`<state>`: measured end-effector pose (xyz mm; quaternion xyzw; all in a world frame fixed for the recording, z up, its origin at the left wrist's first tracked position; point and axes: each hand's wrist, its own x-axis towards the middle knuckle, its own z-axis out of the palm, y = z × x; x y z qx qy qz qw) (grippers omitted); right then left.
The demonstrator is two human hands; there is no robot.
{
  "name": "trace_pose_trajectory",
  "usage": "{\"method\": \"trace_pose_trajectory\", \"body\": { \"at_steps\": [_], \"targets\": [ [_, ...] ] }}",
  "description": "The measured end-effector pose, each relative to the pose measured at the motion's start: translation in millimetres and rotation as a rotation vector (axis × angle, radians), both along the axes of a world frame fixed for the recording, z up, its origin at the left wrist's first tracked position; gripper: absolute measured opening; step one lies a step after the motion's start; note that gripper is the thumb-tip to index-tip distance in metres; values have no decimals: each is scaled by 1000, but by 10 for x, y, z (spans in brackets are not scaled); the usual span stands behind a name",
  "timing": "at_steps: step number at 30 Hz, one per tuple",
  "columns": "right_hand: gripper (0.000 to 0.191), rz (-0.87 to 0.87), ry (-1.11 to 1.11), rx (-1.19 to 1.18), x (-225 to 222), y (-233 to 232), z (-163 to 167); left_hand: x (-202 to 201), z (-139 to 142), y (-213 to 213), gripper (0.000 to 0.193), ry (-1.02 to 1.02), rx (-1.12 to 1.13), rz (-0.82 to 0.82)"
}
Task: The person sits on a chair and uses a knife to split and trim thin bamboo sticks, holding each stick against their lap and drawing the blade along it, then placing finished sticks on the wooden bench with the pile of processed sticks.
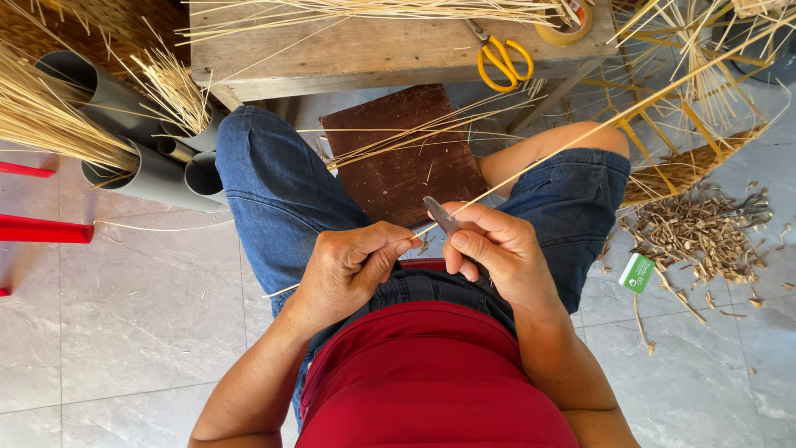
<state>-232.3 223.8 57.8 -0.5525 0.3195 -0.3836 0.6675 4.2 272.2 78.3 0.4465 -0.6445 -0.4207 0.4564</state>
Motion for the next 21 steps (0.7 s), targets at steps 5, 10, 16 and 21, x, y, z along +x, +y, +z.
{"method": "trace_pose_trajectory", "body": {
  "at_steps": [5, 10, 16, 21],
  "targets": [
    [31, -71, 21, -78, -86, -41, 41, 42, -30, 23, 14, 12, -1, -11],
    [30, -159, -85, -59, -276, -161, 59, 98, -57, 43, 14, -4, -29, -15],
    [30, -233, -112, -90, -352, -179, -31, 181, -60, 102, 15, 12, 28, -21],
    [31, -395, -221, -132, -598, -318, 141, 393, -33, 126, 15, -59, 114, 56]
  ]
}}
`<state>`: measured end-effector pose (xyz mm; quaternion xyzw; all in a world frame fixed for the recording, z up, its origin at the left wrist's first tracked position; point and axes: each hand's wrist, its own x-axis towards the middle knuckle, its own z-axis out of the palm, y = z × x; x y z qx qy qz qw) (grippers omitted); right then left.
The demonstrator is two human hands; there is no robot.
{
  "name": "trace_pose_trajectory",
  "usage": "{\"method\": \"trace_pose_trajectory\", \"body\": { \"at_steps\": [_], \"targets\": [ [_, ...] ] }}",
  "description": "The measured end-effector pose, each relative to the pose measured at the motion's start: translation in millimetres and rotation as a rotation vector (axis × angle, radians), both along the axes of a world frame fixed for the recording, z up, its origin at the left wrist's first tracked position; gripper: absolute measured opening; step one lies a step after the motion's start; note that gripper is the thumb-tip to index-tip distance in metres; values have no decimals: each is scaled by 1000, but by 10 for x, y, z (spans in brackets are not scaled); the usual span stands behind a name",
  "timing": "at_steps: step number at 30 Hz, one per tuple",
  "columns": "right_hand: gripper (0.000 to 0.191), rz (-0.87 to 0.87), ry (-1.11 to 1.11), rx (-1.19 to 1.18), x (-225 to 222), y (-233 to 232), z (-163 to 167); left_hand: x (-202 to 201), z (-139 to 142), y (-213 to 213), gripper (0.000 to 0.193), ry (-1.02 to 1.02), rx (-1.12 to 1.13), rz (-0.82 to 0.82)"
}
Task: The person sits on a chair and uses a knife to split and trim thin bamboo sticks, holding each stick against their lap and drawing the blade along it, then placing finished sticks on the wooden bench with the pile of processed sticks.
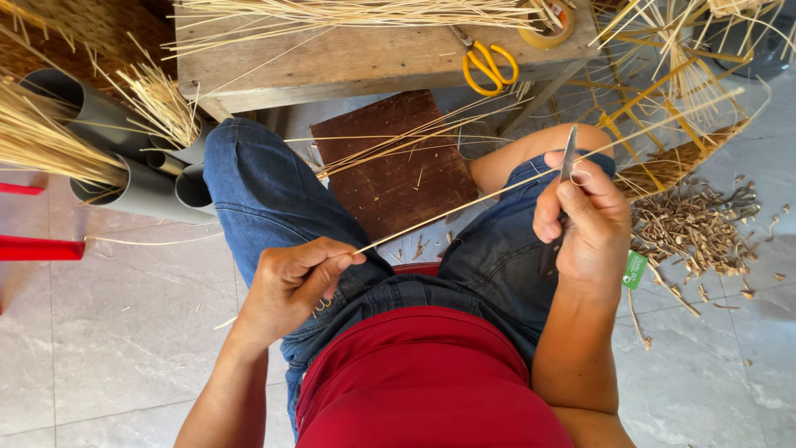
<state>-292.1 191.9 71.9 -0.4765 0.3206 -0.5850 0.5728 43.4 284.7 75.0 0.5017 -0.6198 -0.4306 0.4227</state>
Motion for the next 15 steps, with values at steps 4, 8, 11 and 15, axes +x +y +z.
{"method": "trace_pose_trajectory", "body": {
  "at_steps": [4, 8, 11, 15],
  "targets": [
    [43, 104, 63, 65, 71, 116, 41, -36, -20, -21, 14, 40, 46, -12],
    [34, 277, 375, 29, 321, 250, -7, -100, -6, -34, 15, -4, 64, -22],
    [35, 353, 237, 49, 505, 231, -62, -144, 1, -54, 14, -1, 15, -35],
    [33, 338, 273, 24, 521, 220, -110, -196, -33, -68, 14, 25, 27, -7]
  ]
}}
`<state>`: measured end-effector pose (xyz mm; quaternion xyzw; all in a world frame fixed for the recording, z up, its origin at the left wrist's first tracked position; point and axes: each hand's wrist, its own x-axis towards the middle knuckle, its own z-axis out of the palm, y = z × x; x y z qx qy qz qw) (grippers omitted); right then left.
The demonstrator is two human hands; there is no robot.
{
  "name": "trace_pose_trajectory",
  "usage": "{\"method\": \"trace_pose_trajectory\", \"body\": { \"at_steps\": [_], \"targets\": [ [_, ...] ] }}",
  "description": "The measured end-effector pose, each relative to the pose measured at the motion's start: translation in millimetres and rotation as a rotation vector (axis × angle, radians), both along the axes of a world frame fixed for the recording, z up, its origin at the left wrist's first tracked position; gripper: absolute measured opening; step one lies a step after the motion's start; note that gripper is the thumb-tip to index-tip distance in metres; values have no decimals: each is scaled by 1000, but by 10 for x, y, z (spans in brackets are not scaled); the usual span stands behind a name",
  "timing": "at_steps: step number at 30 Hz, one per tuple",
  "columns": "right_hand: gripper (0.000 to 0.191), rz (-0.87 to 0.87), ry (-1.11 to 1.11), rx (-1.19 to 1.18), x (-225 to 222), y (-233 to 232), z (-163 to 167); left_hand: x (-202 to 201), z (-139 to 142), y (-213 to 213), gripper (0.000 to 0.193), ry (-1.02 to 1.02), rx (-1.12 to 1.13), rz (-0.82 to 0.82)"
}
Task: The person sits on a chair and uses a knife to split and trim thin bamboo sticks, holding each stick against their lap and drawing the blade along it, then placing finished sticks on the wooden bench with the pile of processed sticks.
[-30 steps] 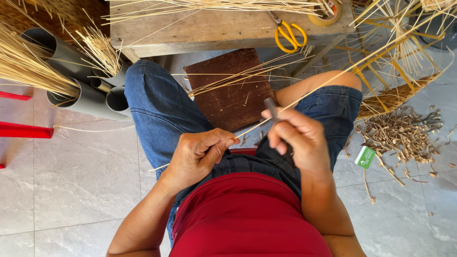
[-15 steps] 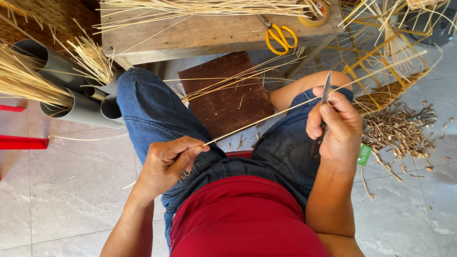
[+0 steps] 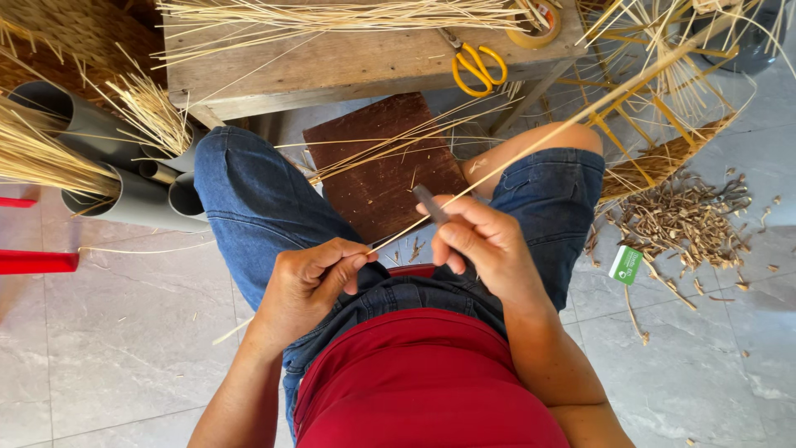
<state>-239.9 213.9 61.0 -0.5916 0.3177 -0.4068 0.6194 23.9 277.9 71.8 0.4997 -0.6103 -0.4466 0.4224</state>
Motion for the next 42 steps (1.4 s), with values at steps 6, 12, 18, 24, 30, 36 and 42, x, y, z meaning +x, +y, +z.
{"method": "trace_pose_trajectory", "body": {
  "at_steps": [6, 12, 18, 24, 30, 36, 42],
  "targets": [
    [31, -238, -200, 26, -502, -189, -73, 140, -39, 71, 13, -53, 12, 29],
    [35, -448, -434, 33, -984, -393, -77, 280, -4, 81, 12, -132, 53, 56],
    [47, -300, -206, 57, -575, -218, -210, 190, 82, -6, 13, -179, 49, 60],
    [42, -271, -165, 112, -351, -297, -252, 137, 240, -291, 16, -435, -335, 66],
    [37, -401, -360, 163, -683, -579, -291, 402, 162, -932, 12, -656, -625, 334],
    [29, -507, -346, 141, -837, -815, -442, 372, -693, -1961, 9, -764, -695, 242],
    [28, -504, -266, 149, -751, -1281, -532, 111, -1672, -2499, 11, -956, -577, 82]
  ]
}}
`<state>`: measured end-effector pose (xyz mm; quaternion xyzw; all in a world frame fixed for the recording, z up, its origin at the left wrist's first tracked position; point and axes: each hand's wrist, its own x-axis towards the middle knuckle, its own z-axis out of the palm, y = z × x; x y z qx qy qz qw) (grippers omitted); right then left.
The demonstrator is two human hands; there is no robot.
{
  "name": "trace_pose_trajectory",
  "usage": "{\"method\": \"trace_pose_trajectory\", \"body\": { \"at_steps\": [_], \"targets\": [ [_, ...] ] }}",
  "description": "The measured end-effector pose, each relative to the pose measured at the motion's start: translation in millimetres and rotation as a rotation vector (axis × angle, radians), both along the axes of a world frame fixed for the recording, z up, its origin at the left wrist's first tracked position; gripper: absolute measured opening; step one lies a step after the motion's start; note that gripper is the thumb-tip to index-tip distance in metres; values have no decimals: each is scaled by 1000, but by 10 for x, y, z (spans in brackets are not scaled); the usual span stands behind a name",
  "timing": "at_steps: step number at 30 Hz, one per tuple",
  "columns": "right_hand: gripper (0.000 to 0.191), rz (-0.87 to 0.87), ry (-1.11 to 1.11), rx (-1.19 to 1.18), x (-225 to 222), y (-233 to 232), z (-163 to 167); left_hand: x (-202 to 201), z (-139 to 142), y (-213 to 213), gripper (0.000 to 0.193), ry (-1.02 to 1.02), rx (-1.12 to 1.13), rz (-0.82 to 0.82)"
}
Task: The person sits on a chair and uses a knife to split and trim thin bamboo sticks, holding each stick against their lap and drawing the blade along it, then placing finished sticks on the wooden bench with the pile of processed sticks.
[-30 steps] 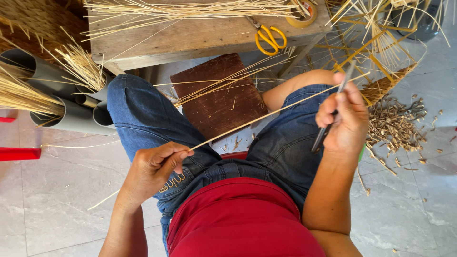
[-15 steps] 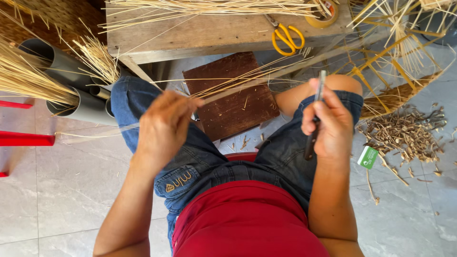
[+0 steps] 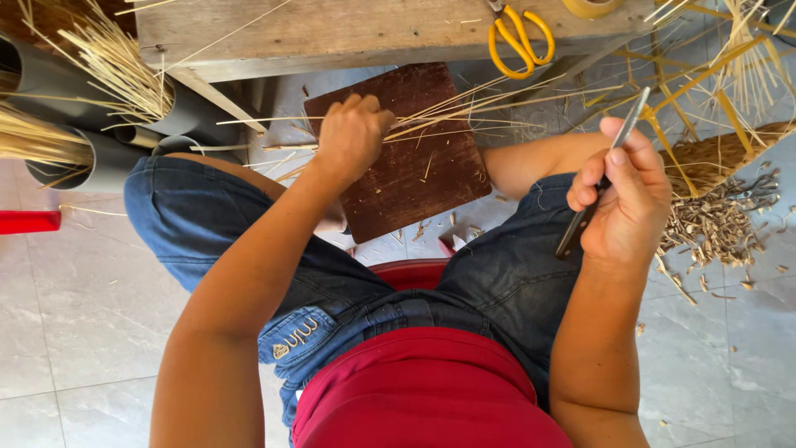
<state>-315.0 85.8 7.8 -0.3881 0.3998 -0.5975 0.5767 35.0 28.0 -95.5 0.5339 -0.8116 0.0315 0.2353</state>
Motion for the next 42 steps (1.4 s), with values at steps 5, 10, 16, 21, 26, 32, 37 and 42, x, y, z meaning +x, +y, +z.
{"method": "trace_pose_trajectory", "body": {
  "at_steps": [5, 10, 16, 21, 26, 32, 37, 42],
  "targets": [
    [29, 65, 10, 40, 203, -379, -30, -122, -316, -235, 11, -104, 98, 4],
    [29, 185, 24, 114, 380, -795, -59, -96, -315, -430, 12, -13, 195, 9],
    [18, 274, 67, 205, 466, -1497, 51, 265, -60, -1165, 7, -2, 160, 97],
    [21, 304, 186, 123, 668, -1863, 51, 808, 19, -1898, 6, -55, 178, 322],
    [20, 324, 215, 144, 763, -1947, 63, 1036, -115, -2157, 19, -110, 138, 448],
    [20, 341, 239, 152, 748, -1825, 81, 1078, -128, -2128, 13, -168, 158, 431],
    [19, 308, 181, 132, 656, -1654, 108, 1085, 197, -1940, 4, 35, 196, 362],
    [20, 320, 165, 147, 676, -1535, 87, 1308, 648, -1557, 2, 82, 8, 373]
  ]
}}
